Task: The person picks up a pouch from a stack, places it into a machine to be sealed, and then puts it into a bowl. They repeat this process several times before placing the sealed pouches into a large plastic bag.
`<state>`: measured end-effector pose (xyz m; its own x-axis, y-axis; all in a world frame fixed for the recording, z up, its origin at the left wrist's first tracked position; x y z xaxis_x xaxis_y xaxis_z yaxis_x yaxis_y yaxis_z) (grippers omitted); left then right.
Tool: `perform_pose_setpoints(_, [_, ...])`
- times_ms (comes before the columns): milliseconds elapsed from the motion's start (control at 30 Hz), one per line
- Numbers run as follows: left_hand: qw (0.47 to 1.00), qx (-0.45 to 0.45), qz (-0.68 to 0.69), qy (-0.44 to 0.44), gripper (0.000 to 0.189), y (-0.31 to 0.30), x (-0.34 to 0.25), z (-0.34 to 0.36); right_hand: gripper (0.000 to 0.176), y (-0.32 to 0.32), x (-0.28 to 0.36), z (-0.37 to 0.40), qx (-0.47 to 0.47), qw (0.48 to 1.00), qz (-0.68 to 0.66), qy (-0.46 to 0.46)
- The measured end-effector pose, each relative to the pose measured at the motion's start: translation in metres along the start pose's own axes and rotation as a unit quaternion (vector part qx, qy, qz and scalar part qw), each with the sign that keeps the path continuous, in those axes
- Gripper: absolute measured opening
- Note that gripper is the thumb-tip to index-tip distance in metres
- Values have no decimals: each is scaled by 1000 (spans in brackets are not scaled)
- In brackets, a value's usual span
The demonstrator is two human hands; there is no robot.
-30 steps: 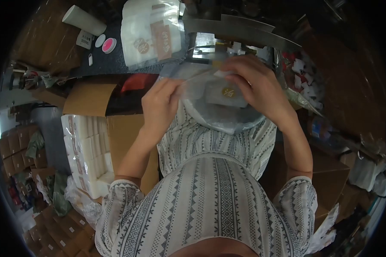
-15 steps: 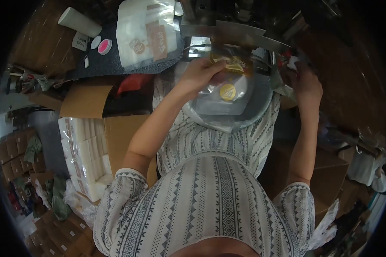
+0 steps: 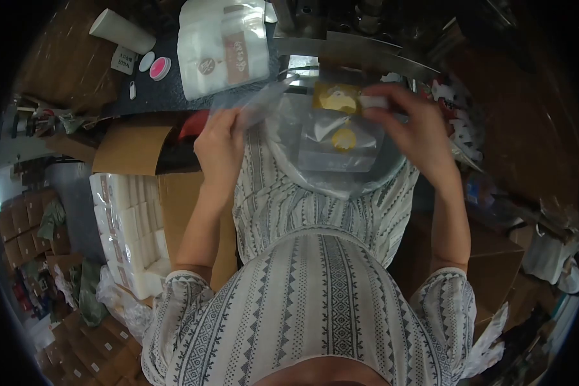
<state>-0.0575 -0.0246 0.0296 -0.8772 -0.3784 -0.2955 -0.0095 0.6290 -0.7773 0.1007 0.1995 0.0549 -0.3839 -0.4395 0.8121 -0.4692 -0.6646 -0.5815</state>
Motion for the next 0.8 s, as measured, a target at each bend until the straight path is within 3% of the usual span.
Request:
perform_pose_setpoints(67, [999,13,31,3,9,-7,-23,-3,23,28,36,6,8,986,43,-161])
perform_pose_setpoints(167, [992,66,101,37,9,7,-43,-3,25,40,50,8,13,970,82,-229])
perform_pose_setpoints(200, [982,103,141,67,9,16,-53,-3,25,38,49,9,12,970,83,-228])
perform_pose_setpoints(267, [964,139,219,52,11,41,-58,0,26,41,29,2,128,987,13,-98])
perform_pose_setpoints(333, [939,172,295,36,13,64,-66,-5,26,31,6,-8,78,995,6,-59])
perform_pose_setpoints(400, [831,302,421,-202,22,111,-54,5,27,12,-11,-13,26,999,-2,-23])
perform_pose_setpoints(433, [831,301,423,-201,22,122,-51,-3,28,2,-18,-12,1,1000,27,3])
perform_pose_setpoints(500, [724,237,584,-281,28,145,-50,-15,30,-13,-28,-6,-23,998,57,31])
perform_pose_setpoints(567, [697,221,601,-324,29,152,-50,-20,29,-25,-34,1,-65,978,196,34])
perform_pose_setpoints(600, [669,201,615,-366,31,153,-49,-20,29,-30,-45,-5,-65,978,196,33])
perform_pose_setpoints(667, [693,225,590,-348,33,150,-48,-20,24,-53,-71,-20,-199,948,247,-2])
perform_pose_setpoints(733, [715,248,562,-333,35,144,-34,-15,23,-47,-103,-29,-213,921,322,-44])
perform_pose_setpoints(767, [835,171,460,-247,40,126,-2,-35,22,-43,-104,-33,-233,884,395,-90])
perform_pose_setpoints(800, [924,85,341,-153,46,103,21,-50,22,-47,-100,-36,-237,883,394,-95])
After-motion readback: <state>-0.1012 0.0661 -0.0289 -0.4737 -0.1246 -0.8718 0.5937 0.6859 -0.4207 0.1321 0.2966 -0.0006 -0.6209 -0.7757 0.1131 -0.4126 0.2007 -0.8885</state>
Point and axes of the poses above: each hand's wrist, its own z-axis away from the middle knuckle, its own y-axis out of the palm, x = y × z, the point moved 8 cm from there along -z, towards the middle knuckle, and after that the axes turned 13 degrees about y, right-handed, at the moved point
